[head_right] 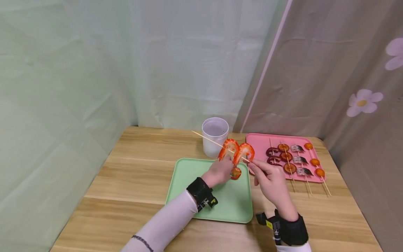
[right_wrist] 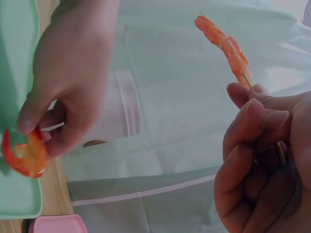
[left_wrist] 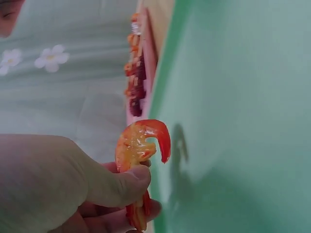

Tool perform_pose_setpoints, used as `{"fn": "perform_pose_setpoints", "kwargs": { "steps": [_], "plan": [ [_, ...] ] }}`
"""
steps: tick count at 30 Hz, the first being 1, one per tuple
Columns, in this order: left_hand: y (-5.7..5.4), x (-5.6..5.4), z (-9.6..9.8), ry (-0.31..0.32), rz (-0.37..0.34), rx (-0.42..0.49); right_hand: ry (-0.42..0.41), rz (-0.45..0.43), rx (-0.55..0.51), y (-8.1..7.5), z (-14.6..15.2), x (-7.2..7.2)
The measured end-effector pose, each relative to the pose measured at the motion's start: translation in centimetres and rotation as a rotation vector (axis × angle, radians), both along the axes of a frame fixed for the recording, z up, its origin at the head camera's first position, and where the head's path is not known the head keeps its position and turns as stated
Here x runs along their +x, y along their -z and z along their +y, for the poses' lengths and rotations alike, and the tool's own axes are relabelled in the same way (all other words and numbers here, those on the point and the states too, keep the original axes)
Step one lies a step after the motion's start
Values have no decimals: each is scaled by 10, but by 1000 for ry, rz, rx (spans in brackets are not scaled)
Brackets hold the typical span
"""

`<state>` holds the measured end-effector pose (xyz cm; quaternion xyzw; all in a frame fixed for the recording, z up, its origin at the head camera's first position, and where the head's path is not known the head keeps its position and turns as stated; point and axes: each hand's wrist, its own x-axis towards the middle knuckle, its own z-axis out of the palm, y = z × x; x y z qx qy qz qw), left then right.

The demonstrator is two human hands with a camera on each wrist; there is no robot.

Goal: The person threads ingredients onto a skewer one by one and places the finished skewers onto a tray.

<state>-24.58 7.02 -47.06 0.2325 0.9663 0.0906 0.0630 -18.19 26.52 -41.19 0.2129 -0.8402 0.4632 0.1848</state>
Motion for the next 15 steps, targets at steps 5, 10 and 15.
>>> {"fn": "perform_pose_setpoints", "kwargs": {
  "steps": [5,10,15],
  "plan": [
    [-5,2,-27,-76,-119,334,-13,1,14,4,-3,-2],
    [-11,8,-58,-112,-204,620,-39,1,-2,9,-3,-5],
    [-19,15,-85,-168,-364,960,-52,-31,-18,10,-1,-6]
  ]
}}
